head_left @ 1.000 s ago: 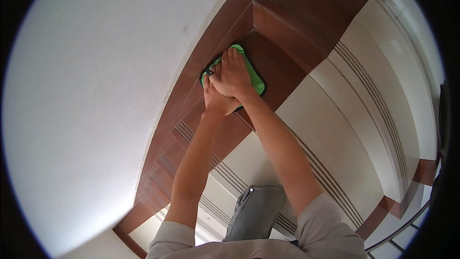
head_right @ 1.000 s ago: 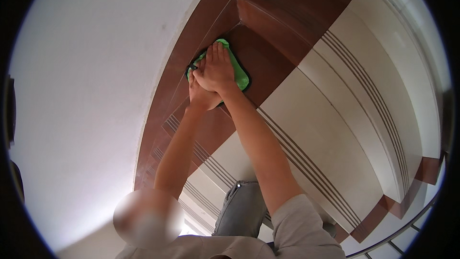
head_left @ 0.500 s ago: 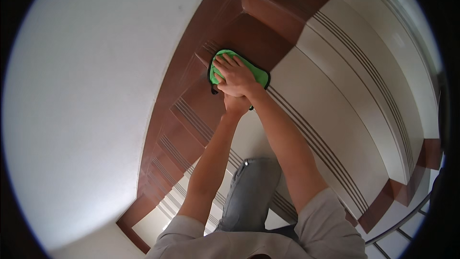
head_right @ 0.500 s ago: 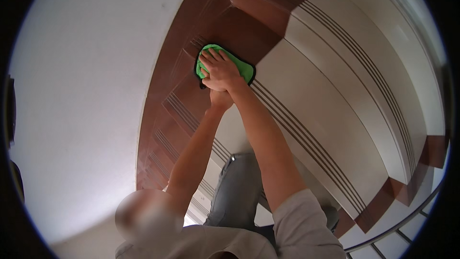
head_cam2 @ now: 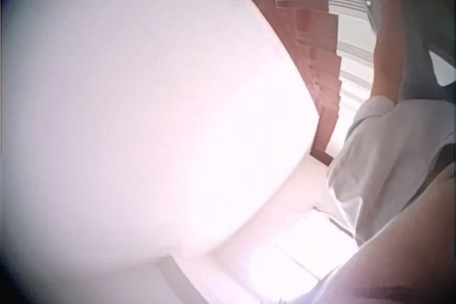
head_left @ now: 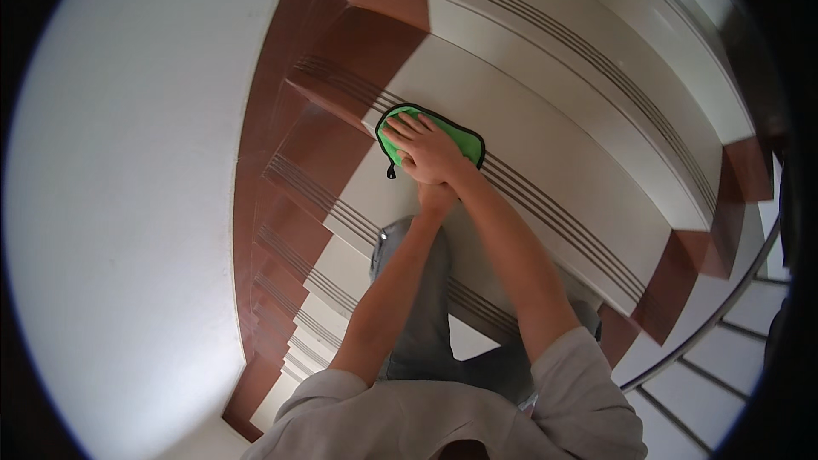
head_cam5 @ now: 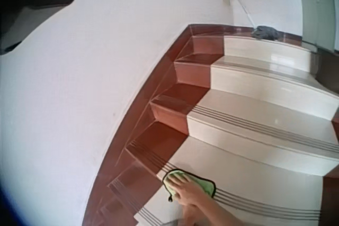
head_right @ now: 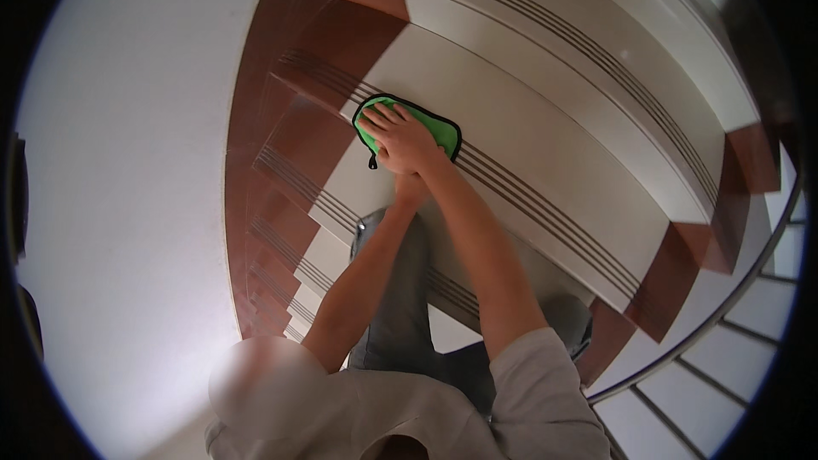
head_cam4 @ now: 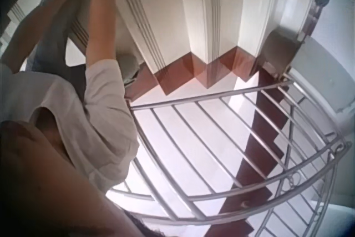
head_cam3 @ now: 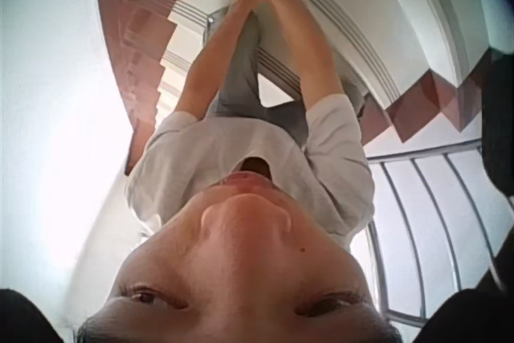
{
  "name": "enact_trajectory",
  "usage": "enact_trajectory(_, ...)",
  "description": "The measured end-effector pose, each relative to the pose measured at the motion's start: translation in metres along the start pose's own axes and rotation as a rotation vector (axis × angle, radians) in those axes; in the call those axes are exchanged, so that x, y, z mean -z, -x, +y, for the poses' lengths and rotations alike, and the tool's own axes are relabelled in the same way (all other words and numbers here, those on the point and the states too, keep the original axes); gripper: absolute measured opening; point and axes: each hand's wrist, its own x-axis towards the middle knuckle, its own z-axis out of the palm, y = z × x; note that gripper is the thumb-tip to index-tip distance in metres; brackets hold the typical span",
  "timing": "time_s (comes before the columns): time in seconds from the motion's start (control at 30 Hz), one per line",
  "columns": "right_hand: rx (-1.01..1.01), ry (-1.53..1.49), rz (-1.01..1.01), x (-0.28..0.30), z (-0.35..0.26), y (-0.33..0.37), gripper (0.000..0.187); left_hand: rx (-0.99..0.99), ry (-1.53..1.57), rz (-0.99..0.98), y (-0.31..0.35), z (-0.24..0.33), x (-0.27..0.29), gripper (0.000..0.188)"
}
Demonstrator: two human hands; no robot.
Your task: The person cleans a spiral staircase by wiping the metal handrails and the stair treads with a green cloth. They repeatedly dip the cloth into a bucket of water to wet it before continuing to wipe different sections of the stairs and railings.
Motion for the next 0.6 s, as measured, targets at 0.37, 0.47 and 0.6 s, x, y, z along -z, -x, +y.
enact_trajectory(0.37, -0.272, 0.002, -0.047, 0.052, 0.001, 0.178, 0.065, -0.006, 0.164, -0.390, 0.107, 0.113, -0.075, 0.049)
enact_trajectory(0.47, -0.343, 0.020, -0.069, 0.070, 0.005, 0.228, 0.068, -0.011, 0.164, -0.440, 0.137, 0.146, -0.102, 0.051)
enact_trajectory(0.6, -0.389, 0.070, -0.087, 0.091, 0.009, 0.292, 0.073, -0.073, 0.149, -0.385, 0.175, 0.179, -0.142, 0.057)
